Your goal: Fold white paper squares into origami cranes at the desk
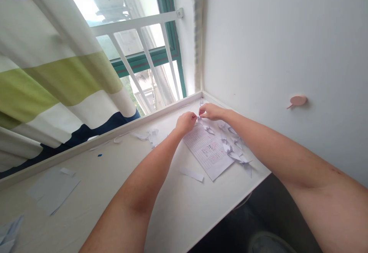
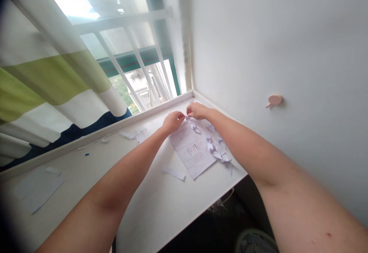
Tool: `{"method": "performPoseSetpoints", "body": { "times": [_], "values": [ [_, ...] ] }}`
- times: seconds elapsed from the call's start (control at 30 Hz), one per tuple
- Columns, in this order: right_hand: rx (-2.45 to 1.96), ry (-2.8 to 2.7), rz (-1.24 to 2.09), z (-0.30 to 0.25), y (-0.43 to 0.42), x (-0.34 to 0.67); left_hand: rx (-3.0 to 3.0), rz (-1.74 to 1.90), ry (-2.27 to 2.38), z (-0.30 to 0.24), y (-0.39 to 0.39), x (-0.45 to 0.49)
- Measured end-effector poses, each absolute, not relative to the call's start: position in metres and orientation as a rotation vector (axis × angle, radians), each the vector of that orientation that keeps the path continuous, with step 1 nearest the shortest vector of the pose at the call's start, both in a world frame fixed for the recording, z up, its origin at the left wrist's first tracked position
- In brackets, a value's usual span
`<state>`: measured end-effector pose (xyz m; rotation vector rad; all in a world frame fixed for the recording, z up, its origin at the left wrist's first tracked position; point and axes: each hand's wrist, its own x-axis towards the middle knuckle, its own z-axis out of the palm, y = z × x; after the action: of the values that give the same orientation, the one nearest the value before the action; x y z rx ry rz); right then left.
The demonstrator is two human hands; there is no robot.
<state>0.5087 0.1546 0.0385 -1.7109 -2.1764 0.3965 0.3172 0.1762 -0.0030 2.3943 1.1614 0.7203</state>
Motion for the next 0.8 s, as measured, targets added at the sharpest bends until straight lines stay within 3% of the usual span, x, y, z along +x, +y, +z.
{"method": "performPoseSetpoints", "body": {
  "times": [0.23, 0.43, 0.6, 0.8],
  "values": [
    [-1.780, -2.157, 0.259, 0.058, 0.136, 0.509, 2.346, 0.800, 1.157, 0.013, 0.171, 0.301],
    [-1.626, -2.171, 0.171, 0.089, 0.111, 0.461, 2.214, 1.023, 1.282, 0.039, 0.150, 0.207],
    [-1.278, -2.352, 0.269, 0.094, 0.094, 0.345, 2.052, 1.234, 1.564, 0.042, 0.093, 0.064],
    [-0.870, -2.702, 0.372, 0.092, 0.044, 0.139, 1.857, 1.322, 2.053, 0.029, -0.027, -0.116]
  ]
}}
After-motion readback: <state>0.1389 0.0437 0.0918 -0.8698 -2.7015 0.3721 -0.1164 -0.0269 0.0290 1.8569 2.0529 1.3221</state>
